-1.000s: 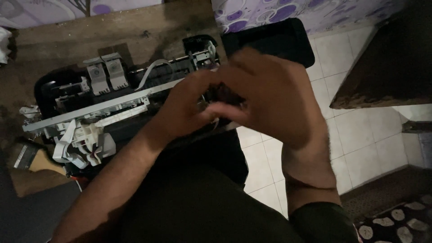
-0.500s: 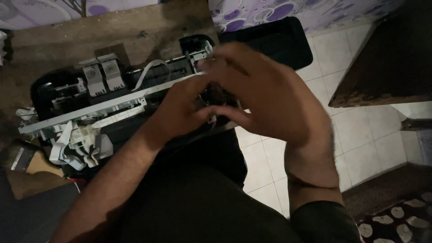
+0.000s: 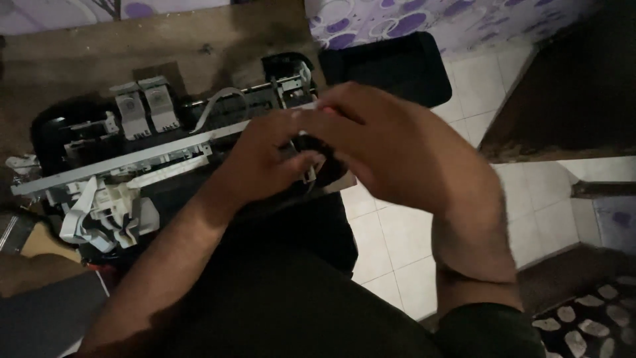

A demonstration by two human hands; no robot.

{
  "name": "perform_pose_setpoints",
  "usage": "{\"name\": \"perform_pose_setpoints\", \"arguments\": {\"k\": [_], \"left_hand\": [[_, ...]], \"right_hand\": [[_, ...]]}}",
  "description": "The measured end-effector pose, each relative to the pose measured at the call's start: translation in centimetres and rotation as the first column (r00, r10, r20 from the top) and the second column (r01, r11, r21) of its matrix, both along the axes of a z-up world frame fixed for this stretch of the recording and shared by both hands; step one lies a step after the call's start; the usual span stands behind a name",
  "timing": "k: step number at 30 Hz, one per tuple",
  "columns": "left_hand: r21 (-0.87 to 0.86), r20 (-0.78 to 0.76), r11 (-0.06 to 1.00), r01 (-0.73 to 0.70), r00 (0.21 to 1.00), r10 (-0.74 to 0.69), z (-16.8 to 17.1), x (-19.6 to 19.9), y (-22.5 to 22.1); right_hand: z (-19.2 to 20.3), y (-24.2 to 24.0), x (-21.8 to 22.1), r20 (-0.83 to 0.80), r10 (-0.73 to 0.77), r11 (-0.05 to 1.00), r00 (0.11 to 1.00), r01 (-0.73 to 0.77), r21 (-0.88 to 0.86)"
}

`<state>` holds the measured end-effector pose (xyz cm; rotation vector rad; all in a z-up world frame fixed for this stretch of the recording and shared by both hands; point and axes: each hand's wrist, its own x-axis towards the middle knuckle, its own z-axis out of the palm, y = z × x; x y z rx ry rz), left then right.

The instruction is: Disassembling a printer by removing the scanner assembly and unscrewing internal components at a repair bench.

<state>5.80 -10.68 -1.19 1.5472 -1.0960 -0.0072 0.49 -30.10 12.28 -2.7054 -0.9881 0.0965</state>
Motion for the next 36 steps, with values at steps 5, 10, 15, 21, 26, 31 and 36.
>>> {"name": "perform_pose_setpoints", "arguments": {"k": [5, 10, 15, 21, 26, 31, 36], "left_hand": [[0.142, -0.024, 0.989, -0.029, 0.999, 0.033, -0.7, -0.2, -0.2], [0.097, -0.006, 0.994, -0.049, 0.999, 0.050, 0.2, -0.3, -0.4], [0.078, -0.053, 0.997, 0.026, 0.998, -0.022, -1.1, -0.5, 0.1], [0.122, -0.092, 0.986, -0.114, 0.988, 0.126, 0.1, -0.4, -0.2], [-0.033, -0.043, 0.995, 0.097, 0.994, -0.098, 0.6, 0.0, 0.3], [0.150, -0.117, 0.984, -0.098, 0.986, 0.117, -0.1, -0.6, -0.1], [0.113, -0.166, 0.993, -0.047, 0.984, 0.065, 0.6, -0.5, 0.4]], "right_hand": [[-0.6, 0.7, 0.2, -0.029, -0.228, 0.958, 0.973, 0.219, -0.185], [-1.0, 0.9, -0.5, 0.197, -0.185, 0.948, 0.963, 0.228, -0.223], [-1.4, 0.4, 0.2, 0.165, 0.059, 0.997, 0.985, -0.049, -0.060], [-2.2, 1.1, -0.2, 0.279, -0.255, 0.918, 0.926, 0.323, -0.231], [-1.0, 0.6, -0.3, 0.113, 0.029, 0.999, 0.993, -0.031, 0.012], [-1.4, 1.6, -0.3, 0.108, -0.197, 0.977, 0.974, 0.204, -0.063], [-0.8, 1.6, -0.7, 0.083, -0.157, 0.982, 0.984, 0.146, 0.123]]}}
